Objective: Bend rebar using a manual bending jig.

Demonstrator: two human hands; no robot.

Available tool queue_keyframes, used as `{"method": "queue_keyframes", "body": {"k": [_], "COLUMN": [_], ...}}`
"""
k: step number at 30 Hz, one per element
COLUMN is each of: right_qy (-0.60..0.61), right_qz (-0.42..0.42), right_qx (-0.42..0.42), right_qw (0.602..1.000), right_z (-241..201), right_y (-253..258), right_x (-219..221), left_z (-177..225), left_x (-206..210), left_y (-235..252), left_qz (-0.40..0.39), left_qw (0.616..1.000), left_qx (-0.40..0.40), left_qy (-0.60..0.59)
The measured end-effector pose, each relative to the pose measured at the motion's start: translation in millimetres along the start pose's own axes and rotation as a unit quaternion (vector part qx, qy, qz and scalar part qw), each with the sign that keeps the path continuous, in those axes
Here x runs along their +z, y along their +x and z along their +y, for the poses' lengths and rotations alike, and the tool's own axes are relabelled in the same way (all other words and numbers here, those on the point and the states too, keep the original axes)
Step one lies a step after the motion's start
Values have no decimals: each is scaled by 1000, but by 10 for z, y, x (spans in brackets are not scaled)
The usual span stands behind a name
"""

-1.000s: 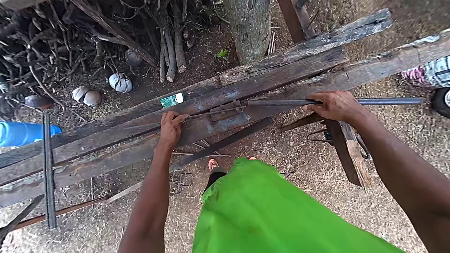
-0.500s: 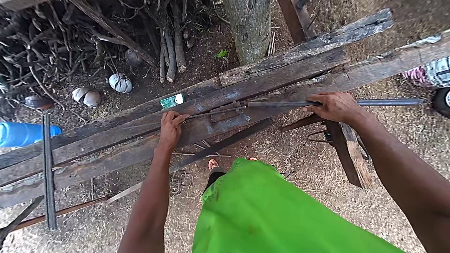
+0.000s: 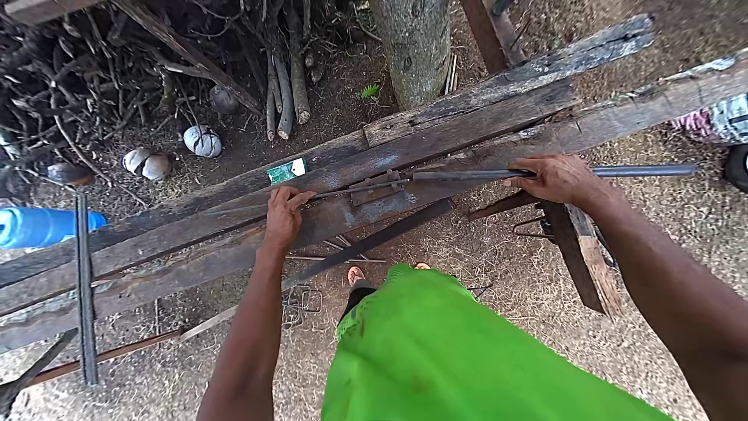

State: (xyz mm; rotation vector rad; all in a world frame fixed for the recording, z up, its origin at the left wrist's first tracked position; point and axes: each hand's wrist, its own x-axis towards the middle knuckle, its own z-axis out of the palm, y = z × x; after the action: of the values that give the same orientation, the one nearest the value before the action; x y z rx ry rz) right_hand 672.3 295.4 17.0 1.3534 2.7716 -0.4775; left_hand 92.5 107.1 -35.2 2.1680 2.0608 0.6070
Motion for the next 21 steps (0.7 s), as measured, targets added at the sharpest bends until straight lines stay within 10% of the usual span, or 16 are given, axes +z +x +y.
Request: {"method": "queue_keyframes", "body": {"k": [21], "right_qy": [13], "right_qz": [-16], "right_qx": [-3], "right_qw": [1000], "right_z": [22], "right_y": [10], "right_x": [16], "left_z": [-2], "left_x": [-41], "left_y": [70], "left_qz": [-2], "left_qw": [1000], "left_qx": [16], "left_qy": [-6]}}
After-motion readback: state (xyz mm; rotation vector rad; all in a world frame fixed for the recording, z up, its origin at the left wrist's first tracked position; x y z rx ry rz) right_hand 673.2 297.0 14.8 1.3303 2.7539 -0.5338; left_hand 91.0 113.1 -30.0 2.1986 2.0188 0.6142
